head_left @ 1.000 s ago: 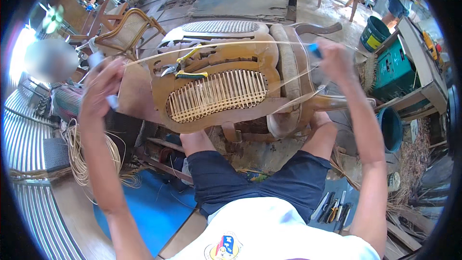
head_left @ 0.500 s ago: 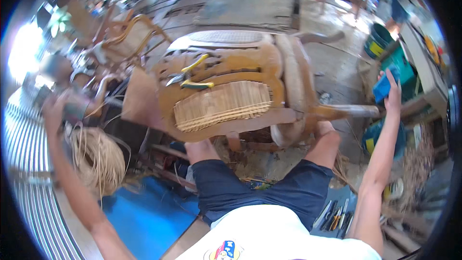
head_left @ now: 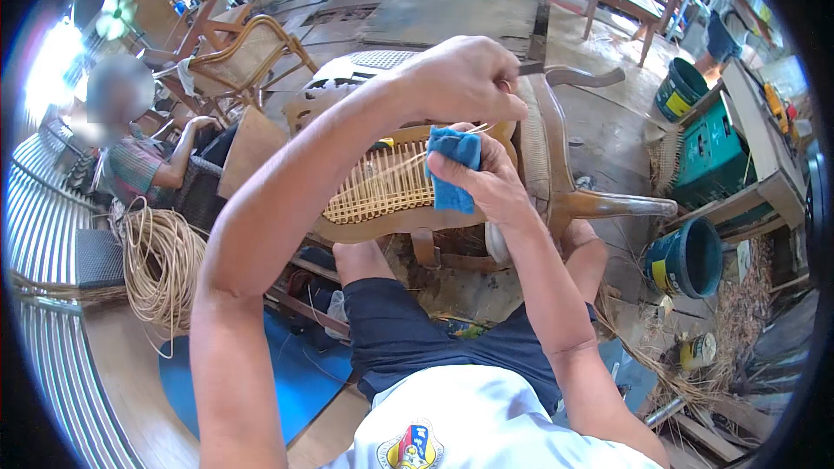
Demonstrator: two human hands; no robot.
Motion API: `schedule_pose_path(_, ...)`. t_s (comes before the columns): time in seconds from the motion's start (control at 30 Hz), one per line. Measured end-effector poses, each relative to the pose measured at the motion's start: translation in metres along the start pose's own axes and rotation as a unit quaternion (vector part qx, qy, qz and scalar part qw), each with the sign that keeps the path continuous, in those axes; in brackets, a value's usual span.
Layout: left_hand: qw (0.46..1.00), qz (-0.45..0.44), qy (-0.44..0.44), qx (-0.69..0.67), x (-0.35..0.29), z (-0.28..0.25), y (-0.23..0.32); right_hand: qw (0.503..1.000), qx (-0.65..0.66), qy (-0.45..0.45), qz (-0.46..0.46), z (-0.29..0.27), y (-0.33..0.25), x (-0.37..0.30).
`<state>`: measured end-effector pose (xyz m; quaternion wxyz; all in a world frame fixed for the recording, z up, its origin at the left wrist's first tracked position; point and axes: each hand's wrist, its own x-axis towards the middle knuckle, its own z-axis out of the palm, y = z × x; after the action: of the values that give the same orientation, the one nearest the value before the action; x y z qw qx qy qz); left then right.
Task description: Replacing or repairing the woven cane seat on a wooden chair.
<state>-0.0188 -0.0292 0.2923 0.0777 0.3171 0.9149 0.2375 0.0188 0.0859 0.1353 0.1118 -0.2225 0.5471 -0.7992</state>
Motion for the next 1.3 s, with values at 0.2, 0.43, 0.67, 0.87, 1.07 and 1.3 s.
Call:
schedule_pose_path(0.2, 0.930, -0.149, 0.109, -0.318, -0.059, 0.089, -0.095, 0.987, 0.083, 0.136, 0.001, -0.031, 0.000, -0.006)
schedule_pose_path(0.43, 0.871, -0.218, 0.108, -0.427, -0.145, 0.179, -0.043, 0.966, -0.097, 0.230, -0.068, -0.047, 0.043, -0.009)
schedule_pose_path(0.67, 0.815, -0.378, 0.237, -0.369, -0.323, 0.112, -0.050, 0.831, -0.201, 0.492, -0.166, -0.175, 0.013, 0.054)
schedule_pose_path(0.87, 0.701, -0.511, 0.449, -0.213, -0.449, 0.093, -0.040, 0.745, -0.630, 0.162, -0.143, -0.129, 0.021, 0.142)
schedule_pose_path(1.07, 0.666, -0.544, 0.507, 0.063, -0.470, 0.100, -0.041, 0.691, -0.717, -0.036, 0.085, -0.122, 0.046, 0.175)
schedule_pose_path(1.3, 0.843, -0.459, 0.170, -0.225, -0.326, 0.128, -0.026, 0.937, -0.306, -0.041, -0.166, -0.020, 0.013, 0.028)
